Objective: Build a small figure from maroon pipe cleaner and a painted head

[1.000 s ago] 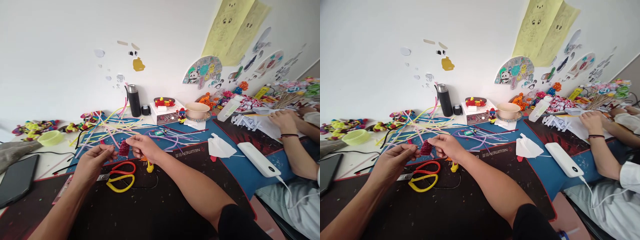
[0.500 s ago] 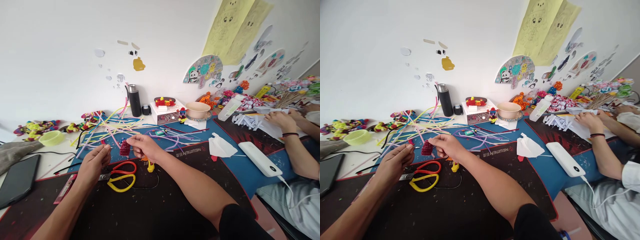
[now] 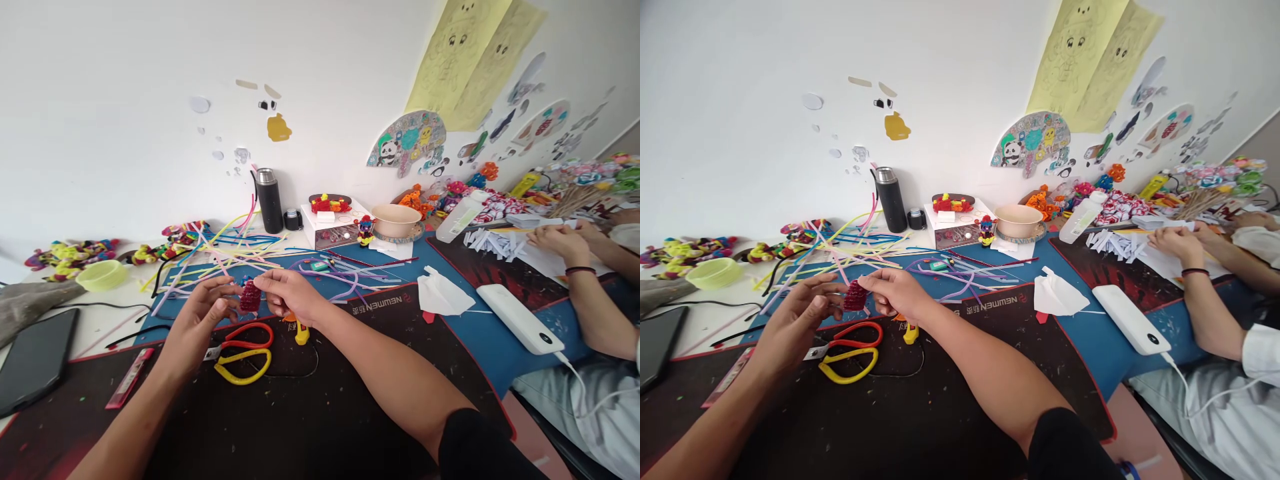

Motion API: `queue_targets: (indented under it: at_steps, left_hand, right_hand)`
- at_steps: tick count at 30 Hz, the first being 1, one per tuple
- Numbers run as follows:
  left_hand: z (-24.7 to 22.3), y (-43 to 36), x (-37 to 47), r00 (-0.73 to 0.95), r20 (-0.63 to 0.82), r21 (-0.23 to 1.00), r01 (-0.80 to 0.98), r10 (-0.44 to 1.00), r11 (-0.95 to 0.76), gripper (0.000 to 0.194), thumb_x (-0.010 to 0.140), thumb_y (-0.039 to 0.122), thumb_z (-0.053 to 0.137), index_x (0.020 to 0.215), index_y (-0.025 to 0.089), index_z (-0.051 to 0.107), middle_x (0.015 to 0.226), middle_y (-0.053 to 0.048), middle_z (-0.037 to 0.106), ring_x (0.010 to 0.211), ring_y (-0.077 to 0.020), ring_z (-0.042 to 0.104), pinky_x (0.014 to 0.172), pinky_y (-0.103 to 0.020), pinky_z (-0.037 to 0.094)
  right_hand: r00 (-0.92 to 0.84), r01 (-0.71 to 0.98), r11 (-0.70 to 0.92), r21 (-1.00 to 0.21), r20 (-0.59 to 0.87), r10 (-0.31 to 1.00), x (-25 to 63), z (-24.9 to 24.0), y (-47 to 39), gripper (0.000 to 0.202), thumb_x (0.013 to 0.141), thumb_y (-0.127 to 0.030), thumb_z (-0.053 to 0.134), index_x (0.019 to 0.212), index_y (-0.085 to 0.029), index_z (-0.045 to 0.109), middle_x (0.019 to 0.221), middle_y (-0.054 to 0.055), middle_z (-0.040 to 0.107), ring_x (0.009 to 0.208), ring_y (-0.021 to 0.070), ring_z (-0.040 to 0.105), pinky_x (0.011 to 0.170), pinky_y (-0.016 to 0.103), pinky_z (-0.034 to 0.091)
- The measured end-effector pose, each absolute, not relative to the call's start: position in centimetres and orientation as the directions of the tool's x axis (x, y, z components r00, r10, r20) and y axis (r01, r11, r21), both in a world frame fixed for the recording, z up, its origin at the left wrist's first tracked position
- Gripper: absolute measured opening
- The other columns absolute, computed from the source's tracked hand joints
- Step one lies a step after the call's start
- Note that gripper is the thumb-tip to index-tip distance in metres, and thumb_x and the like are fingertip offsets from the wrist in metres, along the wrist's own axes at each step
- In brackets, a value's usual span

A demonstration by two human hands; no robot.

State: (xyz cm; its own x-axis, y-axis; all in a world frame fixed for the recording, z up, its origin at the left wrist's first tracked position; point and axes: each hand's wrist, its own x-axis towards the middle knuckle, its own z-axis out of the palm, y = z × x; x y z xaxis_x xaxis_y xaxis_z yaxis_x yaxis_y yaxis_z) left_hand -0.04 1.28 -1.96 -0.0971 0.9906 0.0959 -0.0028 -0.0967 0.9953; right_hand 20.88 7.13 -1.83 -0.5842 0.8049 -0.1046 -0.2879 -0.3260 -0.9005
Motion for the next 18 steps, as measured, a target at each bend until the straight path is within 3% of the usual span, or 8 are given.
queue_targets:
  at_steps: [6, 10, 18]
  left_hand:
    - [-1.2, 0.6, 1.4, -0.021, -0.06, 0.998, -0.007, 0.998, 0.06, 0.077, 0.061, 0.065, 0.107, 0.117, 0.028, 0.069, 0.097, -0.007, 0.085, 0.081, -0.0302, 0.08, 0.073, -0.039, 0.066]
    - [-1.3, 0.6, 1.4, -0.033, -0.042, 0.999, -0.011, 0.999, 0.042, 0.072, 0.063, 0.062, 0.107, 0.113, 0.028, 0.067, 0.1, -0.007, 0.086, 0.08, -0.0284, 0.081, 0.076, -0.041, 0.068]
    - [-1.0, 0.3, 1.3, -0.049, 0.004, 0.999, 0.04, 0.999, -0.002, 0.062, 0.068, 0.062, 0.105, 0.107, 0.027, 0.072, 0.091, -0.004, 0.081, 0.072, -0.0231, 0.073, 0.067, -0.034, 0.064]
  right_hand:
    - [-0.571, -0.258, -0.32, -0.912, -0.123, 0.811, 20.8, -1.7, 7.0, 0.051, 0.081, -0.06, 0.096, 0.094, -0.023, 0.064, 0.055, -0.013, 0.046, 0.046, 0.009, 0.041, 0.047, 0.025, 0.028]
    - [-0.578, -0.254, -0.328, -0.91, -0.129, 0.806, 20.8, -1.8, 7.0, 0.049, 0.083, -0.059, 0.094, 0.097, -0.023, 0.065, 0.056, -0.013, 0.047, 0.046, 0.0092, 0.041, 0.048, 0.025, 0.027]
    - [-0.568, -0.274, -0.278, -0.921, -0.078, 0.819, 20.9, -2.1, 7.1, 0.052, 0.084, -0.065, 0.092, 0.1, -0.023, 0.066, 0.059, -0.011, 0.052, 0.047, 0.009, 0.041, 0.047, 0.025, 0.027]
